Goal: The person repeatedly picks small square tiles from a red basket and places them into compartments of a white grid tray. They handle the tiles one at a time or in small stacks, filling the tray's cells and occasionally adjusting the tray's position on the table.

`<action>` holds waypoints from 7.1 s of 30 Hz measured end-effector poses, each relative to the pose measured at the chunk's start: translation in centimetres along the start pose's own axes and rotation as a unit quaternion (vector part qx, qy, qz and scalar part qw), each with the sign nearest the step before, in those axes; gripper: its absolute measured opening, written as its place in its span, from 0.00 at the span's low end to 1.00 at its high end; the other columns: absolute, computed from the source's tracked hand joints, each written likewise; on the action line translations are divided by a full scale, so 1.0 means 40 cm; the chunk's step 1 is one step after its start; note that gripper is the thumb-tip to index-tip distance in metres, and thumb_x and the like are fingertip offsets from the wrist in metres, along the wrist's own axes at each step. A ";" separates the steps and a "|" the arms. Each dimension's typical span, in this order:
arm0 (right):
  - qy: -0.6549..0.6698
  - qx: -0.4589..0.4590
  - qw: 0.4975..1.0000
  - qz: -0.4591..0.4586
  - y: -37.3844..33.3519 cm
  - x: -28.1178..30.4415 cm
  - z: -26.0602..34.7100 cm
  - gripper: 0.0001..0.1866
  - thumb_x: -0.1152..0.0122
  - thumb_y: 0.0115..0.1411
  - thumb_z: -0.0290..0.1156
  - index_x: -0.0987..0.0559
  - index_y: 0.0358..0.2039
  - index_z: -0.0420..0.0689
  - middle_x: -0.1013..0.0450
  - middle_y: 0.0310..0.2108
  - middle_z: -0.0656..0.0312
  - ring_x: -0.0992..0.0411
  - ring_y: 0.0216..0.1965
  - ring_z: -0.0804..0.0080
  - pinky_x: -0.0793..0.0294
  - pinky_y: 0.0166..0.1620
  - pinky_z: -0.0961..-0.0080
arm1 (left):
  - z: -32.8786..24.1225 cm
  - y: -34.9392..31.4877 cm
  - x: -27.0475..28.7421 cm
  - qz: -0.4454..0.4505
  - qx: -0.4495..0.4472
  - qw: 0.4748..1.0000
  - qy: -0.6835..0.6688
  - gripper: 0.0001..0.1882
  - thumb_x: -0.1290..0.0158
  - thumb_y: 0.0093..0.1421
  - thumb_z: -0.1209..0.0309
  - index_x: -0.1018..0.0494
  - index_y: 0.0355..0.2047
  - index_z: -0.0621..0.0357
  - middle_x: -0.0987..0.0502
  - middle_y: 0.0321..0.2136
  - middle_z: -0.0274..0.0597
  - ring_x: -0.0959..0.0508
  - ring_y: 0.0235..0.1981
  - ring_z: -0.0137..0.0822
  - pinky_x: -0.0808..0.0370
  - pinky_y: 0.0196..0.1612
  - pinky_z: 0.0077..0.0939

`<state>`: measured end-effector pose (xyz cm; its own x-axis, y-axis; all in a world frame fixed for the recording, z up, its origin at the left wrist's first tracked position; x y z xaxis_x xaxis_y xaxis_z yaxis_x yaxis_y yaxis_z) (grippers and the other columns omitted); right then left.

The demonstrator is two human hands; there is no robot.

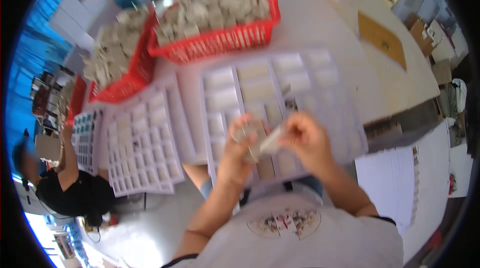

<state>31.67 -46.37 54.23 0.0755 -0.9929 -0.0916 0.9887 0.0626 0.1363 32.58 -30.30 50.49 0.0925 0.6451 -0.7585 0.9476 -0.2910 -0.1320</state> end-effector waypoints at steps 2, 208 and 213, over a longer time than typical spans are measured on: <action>0.020 -0.018 0.998 -0.052 -0.003 0.034 0.024 0.06 0.35 0.58 0.22 0.24 0.36 0.41 0.28 0.32 0.69 0.31 0.32 0.84 0.31 0.35 0.83 | -0.030 -0.014 0.029 -0.029 -0.027 0.999 0.019 0.26 0.40 0.58 0.72 0.36 0.56 0.51 0.28 0.50 0.48 0.25 0.50 0.43 0.22 0.46 0.41; -0.402 -0.169 0.898 -0.060 0.014 0.572 0.014 0.26 0.34 0.55 0.33 0.26 0.55 0.39 0.28 0.50 0.53 0.31 0.53 0.60 0.34 0.57 0.68 | -0.177 -0.444 0.369 -0.139 0.269 0.843 0.445 0.11 0.50 0.62 0.79 0.25 0.45 0.63 0.22 0.35 0.38 0.23 0.38 0.28 0.26 0.38 0.22; -0.561 0.112 0.820 -0.026 0.359 0.330 0.139 0.21 0.36 0.58 0.35 0.24 0.50 0.38 0.30 0.50 0.51 0.35 0.55 0.53 0.36 0.59 0.65 | -0.303 -0.320 0.321 -0.268 0.048 0.865 0.422 0.14 0.50 0.60 0.79 0.26 0.47 0.62 0.24 0.34 0.37 0.25 0.32 0.25 0.29 0.34 0.19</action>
<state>46.15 -59.12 60.45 -0.2568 -0.4701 0.8445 0.9289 0.1213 0.3500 25.35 -9.74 50.17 -0.1234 0.9795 0.1594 0.8978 0.1787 -0.4025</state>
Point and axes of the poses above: each hand's wrist, its own y-axis towards the middle knuckle, its own x-axis out of the back of the hand, z = x × y, the point moved 8 cm from there along y, towards the middle knuckle
